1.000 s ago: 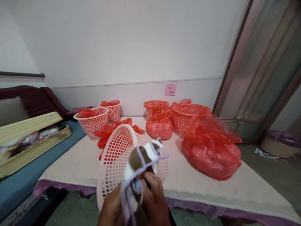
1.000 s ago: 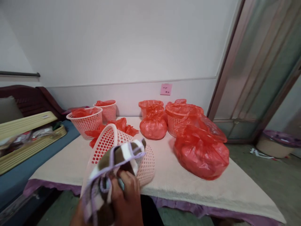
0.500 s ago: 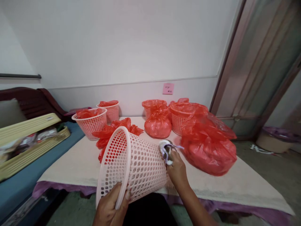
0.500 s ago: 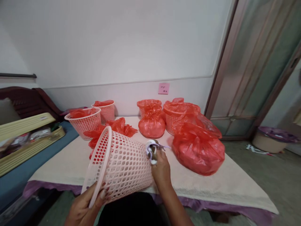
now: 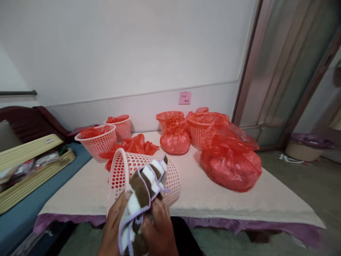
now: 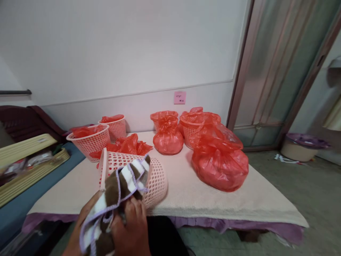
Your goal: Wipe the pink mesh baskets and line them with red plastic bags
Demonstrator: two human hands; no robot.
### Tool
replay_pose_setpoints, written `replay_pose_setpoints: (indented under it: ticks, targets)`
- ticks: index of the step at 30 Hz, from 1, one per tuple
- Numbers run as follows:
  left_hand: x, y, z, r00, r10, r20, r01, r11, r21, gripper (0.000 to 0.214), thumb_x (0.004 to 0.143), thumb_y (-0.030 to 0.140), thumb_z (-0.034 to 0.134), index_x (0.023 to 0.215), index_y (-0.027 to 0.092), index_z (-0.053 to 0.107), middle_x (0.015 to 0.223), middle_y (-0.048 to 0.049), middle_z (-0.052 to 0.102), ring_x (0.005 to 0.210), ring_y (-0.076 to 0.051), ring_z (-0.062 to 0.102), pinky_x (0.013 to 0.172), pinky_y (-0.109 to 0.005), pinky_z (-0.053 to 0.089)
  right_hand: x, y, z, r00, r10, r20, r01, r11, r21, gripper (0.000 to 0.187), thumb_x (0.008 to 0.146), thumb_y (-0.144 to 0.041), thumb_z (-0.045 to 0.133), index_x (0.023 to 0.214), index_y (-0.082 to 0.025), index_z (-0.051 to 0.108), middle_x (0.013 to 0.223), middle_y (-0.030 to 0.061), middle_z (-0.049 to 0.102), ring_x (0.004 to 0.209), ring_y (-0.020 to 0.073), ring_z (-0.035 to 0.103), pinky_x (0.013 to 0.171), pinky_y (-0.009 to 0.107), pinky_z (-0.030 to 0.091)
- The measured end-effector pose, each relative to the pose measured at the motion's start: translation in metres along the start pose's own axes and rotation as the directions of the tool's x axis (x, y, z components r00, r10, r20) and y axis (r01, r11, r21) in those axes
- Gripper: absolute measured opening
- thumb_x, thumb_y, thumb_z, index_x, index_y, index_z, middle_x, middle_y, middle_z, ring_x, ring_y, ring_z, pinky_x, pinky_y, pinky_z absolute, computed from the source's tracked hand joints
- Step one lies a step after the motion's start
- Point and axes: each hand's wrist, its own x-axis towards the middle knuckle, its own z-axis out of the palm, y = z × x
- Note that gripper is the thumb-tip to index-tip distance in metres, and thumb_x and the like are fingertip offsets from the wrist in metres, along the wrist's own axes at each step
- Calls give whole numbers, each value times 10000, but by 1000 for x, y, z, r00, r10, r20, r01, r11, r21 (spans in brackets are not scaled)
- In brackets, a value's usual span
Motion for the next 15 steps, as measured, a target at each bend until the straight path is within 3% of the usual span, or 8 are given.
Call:
replay_pose_setpoints:
  ticks: [1, 3, 6, 10, 12, 15]
  targets:
    - [-2, 8, 3, 999, -18, -30, 18, 1000, 10, 450, 696, 556, 699, 1034, 260, 709, 1226, -39, 669, 1241, -264, 530, 1044, -323, 430, 1, 8, -1, 999, -52, 16, 53, 997, -55, 276, 867, -177, 480, 1085, -260, 628, 1052, 103, 630, 994, 255, 575, 822, 435, 506]
    - [-6, 28, 14, 991, -130, 40, 130, 991, 8, 461, 818, 595, 543, 1063, 235, 693, 1196, -53, 682, 1248, -263, 522, 1057, -356, 418, 6, 35, -9, 994, -80, 71, 89, 986, -140, 265, 826, -137, 506, 1038, -219, 641, 986, 115, 625, 940, 260, 567, 798, 448, 503]
    - [-5, 51, 29, 968, -235, 87, 235, 972, 8, 546, 836, 620, 500, 1139, 190, 647, 1167, -82, 691, 1226, -283, 538, 1032, -398, 438, 11, 84, -25, 992, 86, 92, -67, 979, -192, 366, 748, -81, 502, 1083, -164, 623, 1151, 162, 585, 1078, 297, 533, 864, 485, 488]
    - [0, 47, 33, 970, -242, 20, 242, 970, -9, 504, 831, 563, 557, 1122, 162, 649, 1072, -94, 723, 1175, -292, 584, 971, -415, 489, 5, 129, -37, 944, 325, 54, -315, 938, -145, 432, 712, -46, 494, 1103, -172, 626, 1108, 124, 611, 1056, 257, 569, 895, 438, 493]
    - [1, 41, 34, 973, -229, 38, 230, 973, -33, 467, 837, 526, 573, 1131, 171, 648, 1047, -93, 733, 1140, -293, 611, 955, -429, 501, 1, 130, -37, 911, 412, 14, -409, 907, -104, 420, 727, -69, 488, 1109, -168, 632, 1074, 115, 629, 1032, 252, 597, 880, 420, 505]
    - [3, 40, 41, 964, -262, 39, 265, 959, -97, 459, 848, 497, 575, 1158, 163, 634, 1078, -111, 727, 1123, -296, 625, 945, -449, 509, -2, 98, -31, 893, 450, -14, -450, 893, 1, 360, 735, -109, 489, 1047, -170, 659, 1049, 114, 649, 1026, 259, 624, 873, 400, 520]
